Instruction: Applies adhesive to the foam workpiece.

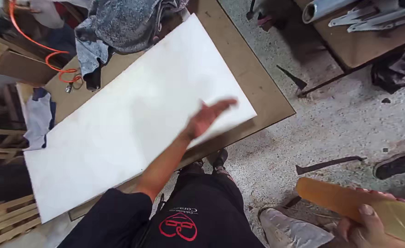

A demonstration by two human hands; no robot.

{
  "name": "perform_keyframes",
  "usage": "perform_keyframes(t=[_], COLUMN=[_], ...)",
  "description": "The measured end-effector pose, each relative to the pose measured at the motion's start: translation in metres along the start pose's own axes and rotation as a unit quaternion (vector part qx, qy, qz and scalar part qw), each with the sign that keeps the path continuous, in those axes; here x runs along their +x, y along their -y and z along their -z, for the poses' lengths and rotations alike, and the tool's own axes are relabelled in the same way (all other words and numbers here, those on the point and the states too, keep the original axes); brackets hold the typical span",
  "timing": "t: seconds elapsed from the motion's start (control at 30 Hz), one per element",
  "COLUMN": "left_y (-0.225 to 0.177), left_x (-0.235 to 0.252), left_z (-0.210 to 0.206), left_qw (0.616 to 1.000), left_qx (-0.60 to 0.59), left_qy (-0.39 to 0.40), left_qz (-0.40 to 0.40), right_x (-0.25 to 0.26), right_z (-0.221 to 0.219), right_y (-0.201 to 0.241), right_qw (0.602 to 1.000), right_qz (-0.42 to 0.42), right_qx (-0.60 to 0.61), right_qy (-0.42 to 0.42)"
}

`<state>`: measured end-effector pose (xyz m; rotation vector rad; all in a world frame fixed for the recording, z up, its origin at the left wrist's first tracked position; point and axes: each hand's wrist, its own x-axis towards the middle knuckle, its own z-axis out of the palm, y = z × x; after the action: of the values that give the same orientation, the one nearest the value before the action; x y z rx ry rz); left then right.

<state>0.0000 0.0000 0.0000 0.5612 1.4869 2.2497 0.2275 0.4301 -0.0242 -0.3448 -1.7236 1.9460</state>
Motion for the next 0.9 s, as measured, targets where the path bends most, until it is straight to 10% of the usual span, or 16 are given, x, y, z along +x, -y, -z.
perform_keyframes(t=[0.07,0.17,0.27,0.37,0.57,0.73,0.9], left_y=[0.062,0.159,0.236,0.242,0.165,0.081,0.032], left_x=[-0.018,-0.028,-0.019,-0.011,-0.031,-0.031,0.019], left_z=[-0.066,-0.113,-0.101,-0.103,-0.155,-0.189,-0.217], left_qw=[0.972,0.756,0.638,0.601,0.670,0.905,0.947], left_qx=[0.156,0.495,0.604,0.605,0.490,0.374,0.314], left_qy=[0.077,0.149,0.065,0.100,0.380,0.141,0.065], left_qz=[0.155,0.400,0.473,0.513,0.408,0.146,0.036], right_x=[-0.001,-0.011,-0.029,-0.047,-0.060,-0.039,-0.010], right_z=[0.014,0.040,0.068,0.077,0.040,-0.024,-0.108], right_y=[-0.003,0.002,0.001,0.001,-0.020,-0.023,0.007], right_qw=[1.000,0.990,0.974,0.965,0.979,0.967,0.978], right_qz=[0.009,0.019,0.010,-0.013,-0.035,-0.062,0.017], right_qx=[-0.011,-0.090,-0.179,-0.232,-0.196,-0.240,-0.183], right_qy=[-0.027,-0.104,-0.142,-0.124,-0.052,-0.050,0.099])
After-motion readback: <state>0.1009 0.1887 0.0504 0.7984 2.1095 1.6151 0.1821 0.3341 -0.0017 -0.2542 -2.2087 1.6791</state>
